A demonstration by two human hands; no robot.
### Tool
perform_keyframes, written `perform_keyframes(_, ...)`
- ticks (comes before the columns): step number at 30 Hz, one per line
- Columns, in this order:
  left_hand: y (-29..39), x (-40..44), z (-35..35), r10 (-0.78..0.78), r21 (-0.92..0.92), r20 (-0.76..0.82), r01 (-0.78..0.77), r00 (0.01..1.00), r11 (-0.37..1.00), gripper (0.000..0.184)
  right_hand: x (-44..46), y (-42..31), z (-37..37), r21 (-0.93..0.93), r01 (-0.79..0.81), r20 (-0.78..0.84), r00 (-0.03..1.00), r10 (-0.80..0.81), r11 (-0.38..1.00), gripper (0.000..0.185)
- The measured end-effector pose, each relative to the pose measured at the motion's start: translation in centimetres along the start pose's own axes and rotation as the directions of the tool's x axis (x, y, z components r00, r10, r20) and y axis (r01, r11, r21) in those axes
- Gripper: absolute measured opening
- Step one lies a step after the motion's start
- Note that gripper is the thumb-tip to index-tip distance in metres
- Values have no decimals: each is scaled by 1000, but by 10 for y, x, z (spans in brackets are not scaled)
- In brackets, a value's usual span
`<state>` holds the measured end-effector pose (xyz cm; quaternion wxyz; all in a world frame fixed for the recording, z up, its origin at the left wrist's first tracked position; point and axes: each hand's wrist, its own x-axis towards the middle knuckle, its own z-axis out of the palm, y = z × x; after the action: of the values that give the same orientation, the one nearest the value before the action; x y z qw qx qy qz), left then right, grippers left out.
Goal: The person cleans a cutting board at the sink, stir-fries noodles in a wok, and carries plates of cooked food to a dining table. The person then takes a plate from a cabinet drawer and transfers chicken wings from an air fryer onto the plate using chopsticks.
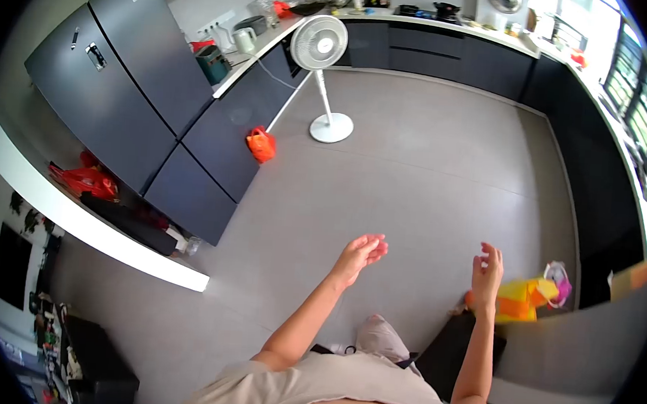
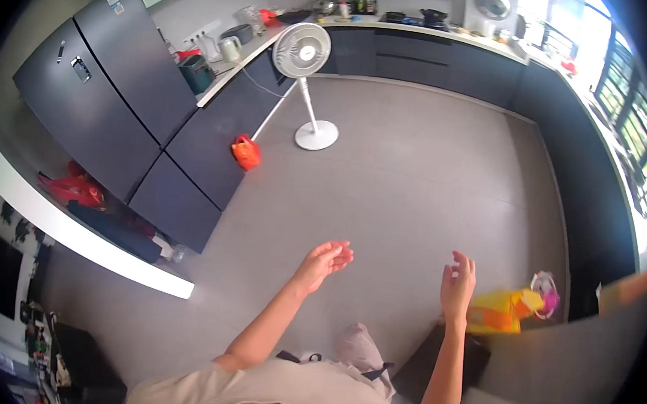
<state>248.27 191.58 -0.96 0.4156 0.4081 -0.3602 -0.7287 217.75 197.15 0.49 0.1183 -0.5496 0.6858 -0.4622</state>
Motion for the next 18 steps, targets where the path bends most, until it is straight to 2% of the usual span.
perform_keyframes(4, 72, 107, -1, 6, -1, -37, -6, 999, 1000, 28, 142, -12, 61, 95, 68, 60, 995, -74, 993, 31)
perform_keyframes(7, 103, 201, -14, 33, -7, -68, -34, 997, 999, 28, 239, -17, 111, 165, 47, 138, 988, -71, 985, 31)
perform_keyframes(10, 117, 321, -28, 17, -59, -116, -24, 993, 998, 26, 342, 11, 166, 145, 60, 180, 980, -86, 988, 31)
perform_keyframes(15, 173, 528, -16, -61, -53, -84, 57, 995, 997, 22, 517, 64, 217, 82, 53, 112, 992, -62, 995, 30)
perform_keyframes(18, 217, 654, 22, -49, -7, 26, 50, 998, 999, 22, 613, 86, 220, 32, 12, 43, 999, -13, 999, 31)
